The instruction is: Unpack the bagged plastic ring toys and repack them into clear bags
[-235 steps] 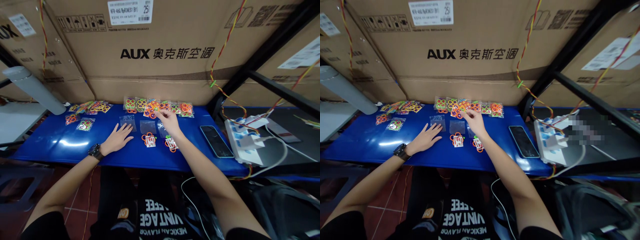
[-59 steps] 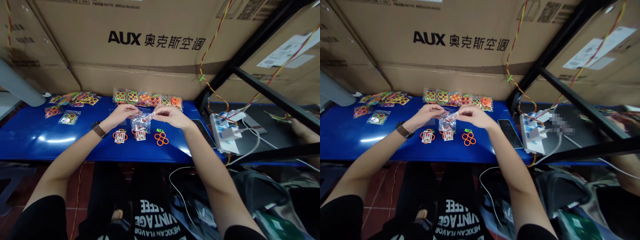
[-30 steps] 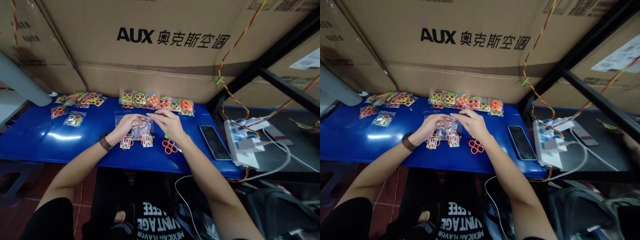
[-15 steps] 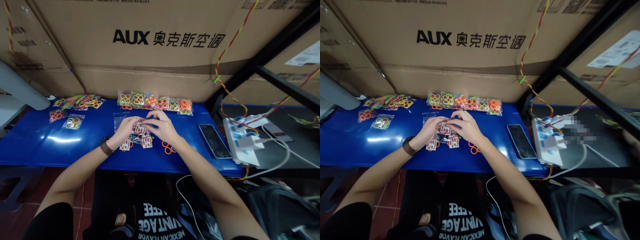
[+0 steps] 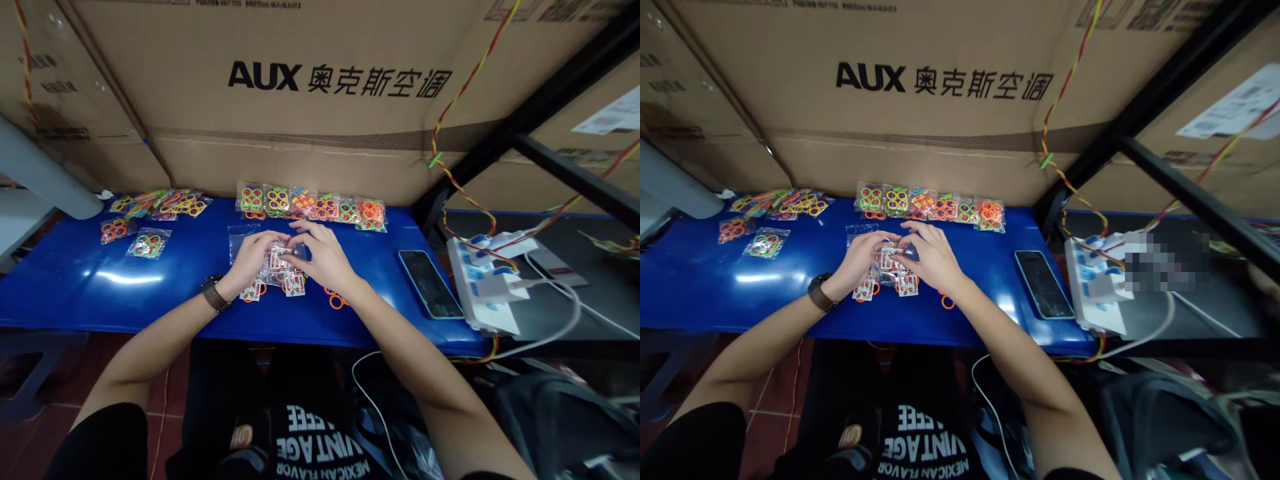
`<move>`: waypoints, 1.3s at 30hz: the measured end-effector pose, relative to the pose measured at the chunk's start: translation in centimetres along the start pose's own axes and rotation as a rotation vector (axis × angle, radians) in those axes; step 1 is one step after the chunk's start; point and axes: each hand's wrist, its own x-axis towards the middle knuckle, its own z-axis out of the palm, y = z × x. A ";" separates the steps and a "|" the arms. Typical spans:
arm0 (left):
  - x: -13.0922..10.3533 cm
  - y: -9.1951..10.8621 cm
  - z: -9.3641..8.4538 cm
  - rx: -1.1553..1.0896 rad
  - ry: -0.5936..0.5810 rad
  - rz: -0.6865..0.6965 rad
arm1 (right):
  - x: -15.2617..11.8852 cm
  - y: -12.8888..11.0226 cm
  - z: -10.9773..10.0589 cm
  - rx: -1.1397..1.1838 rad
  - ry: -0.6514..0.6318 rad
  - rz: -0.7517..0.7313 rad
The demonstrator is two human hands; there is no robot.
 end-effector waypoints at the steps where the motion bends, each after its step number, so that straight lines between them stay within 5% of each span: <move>1: 0.0 0.0 0.1 -0.014 -0.002 0.009 | 0.0 -0.1 0.0 0.005 -0.003 0.001; 4: -0.1 0.1 0.0 -0.054 -0.032 0.011 | 0.0 -0.1 0.0 0.026 -0.008 0.011; 11: -0.7 1.4 -0.7 -0.140 -0.320 -0.071 | 0.2 1.2 -0.8 0.109 0.131 0.088; 17: -0.2 0.7 -0.4 -0.018 -0.197 -0.065 | 0.4 2.4 -1.1 0.170 0.226 0.138; 29: 0.0 -0.4 0.2 -0.024 -0.156 -0.004 | 0.8 2.7 -1.5 0.192 0.333 0.201; 34: 0.0 0.0 0.0 -0.016 -0.207 -0.014 | 0.9 4.6 -2.8 0.126 0.362 0.198; 39: 1.3 0.8 -1.7 0.263 -0.015 0.183 | 0.4 8.6 -6.6 0.032 0.135 0.127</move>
